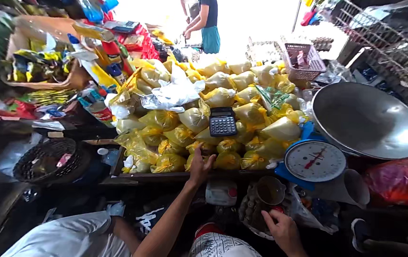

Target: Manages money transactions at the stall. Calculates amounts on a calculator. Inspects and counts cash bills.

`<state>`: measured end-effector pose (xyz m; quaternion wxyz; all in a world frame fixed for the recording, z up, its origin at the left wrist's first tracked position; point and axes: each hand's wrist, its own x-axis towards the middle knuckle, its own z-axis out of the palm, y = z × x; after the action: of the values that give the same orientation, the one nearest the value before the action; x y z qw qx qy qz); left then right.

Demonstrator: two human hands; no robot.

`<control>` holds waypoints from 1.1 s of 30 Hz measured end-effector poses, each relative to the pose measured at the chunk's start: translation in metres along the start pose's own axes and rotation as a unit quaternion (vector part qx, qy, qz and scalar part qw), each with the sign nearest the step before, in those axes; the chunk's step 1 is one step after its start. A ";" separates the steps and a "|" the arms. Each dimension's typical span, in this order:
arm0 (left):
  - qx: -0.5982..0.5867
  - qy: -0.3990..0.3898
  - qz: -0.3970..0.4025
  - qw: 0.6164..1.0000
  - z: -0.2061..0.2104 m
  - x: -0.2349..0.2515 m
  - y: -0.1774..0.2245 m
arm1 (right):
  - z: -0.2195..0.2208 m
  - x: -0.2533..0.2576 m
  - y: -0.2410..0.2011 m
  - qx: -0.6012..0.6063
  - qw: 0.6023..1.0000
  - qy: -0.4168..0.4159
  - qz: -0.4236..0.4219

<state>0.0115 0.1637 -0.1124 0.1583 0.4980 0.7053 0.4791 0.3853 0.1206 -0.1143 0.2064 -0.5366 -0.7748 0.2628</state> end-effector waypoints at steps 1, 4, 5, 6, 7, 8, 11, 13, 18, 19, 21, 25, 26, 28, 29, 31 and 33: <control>-0.019 -0.004 -0.027 0.999 0.004 0.016 0.002 | 0.003 0.018 -0.012 0.002 1.000 -0.024 -0.020; -0.131 -0.023 -0.090 0.987 0.021 0.054 -0.003 | 0.016 0.085 -0.061 -0.042 0.992 -0.059 -0.104; -0.168 -0.033 -0.105 0.980 0.026 0.062 -0.006 | 0.022 0.109 -0.080 -0.068 0.988 -0.043 -0.133; -0.202 -0.045 -0.110 0.972 0.030 0.070 -0.011 | 0.029 0.132 -0.100 -0.090 0.984 -0.024 -0.155; -0.230 -0.058 -0.109 0.965 0.034 0.078 -0.017 | 0.034 0.155 -0.120 -0.103 0.981 -0.010 -0.165; -0.249 -0.074 -0.100 0.960 0.036 0.086 -0.024 | 0.041 0.176 -0.139 -0.109 0.980 0.003 -0.166; -0.288 -0.108 -0.077 0.948 0.037 0.103 -0.042 | 0.065 0.232 -0.181 -0.129 0.983 0.007 -0.134; -0.326 -0.122 -0.077 0.934 0.036 0.110 -0.050 | 0.086 0.262 -0.192 -0.149 0.982 0.002 -0.113; -0.288 -0.139 -0.104 0.942 0.035 0.119 -0.064 | 0.128 0.302 -0.197 -0.187 0.976 0.022 -0.112; -0.282 -0.137 -0.110 0.943 0.036 0.119 -0.066 | 0.135 0.305 -0.194 -0.192 0.975 0.025 -0.111; -0.285 -0.133 -0.116 0.942 0.036 0.118 -0.068 | 0.143 0.306 -0.193 -0.190 0.976 0.029 -0.101; -0.286 -0.128 -0.110 0.943 0.035 0.118 -0.070 | 0.148 0.309 -0.195 -0.204 0.974 0.032 -0.096; -0.281 -0.129 -0.107 0.945 0.037 0.116 -0.070 | 0.148 0.309 -0.194 -0.209 0.973 0.030 -0.091; -0.276 -0.127 -0.114 0.946 0.039 0.115 -0.065 | 0.143 0.308 -0.195 -0.207 0.973 0.046 -0.089; -0.278 -0.126 -0.107 0.946 0.039 0.114 -0.063 | 0.141 0.306 -0.195 -0.210 0.972 0.051 -0.088; -0.282 -0.114 -0.076 0.950 0.031 0.108 -0.058 | 0.141 0.303 -0.194 -0.218 0.970 0.055 -0.095; -0.265 -0.115 -0.070 0.955 0.016 0.107 -0.052 | 0.145 0.300 -0.194 -0.203 0.970 0.067 -0.113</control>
<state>-0.0544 0.2614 -0.1361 0.3982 0.4392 0.5627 0.5761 0.0559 0.3205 -0.0934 0.1729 -0.4928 -0.8519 0.0386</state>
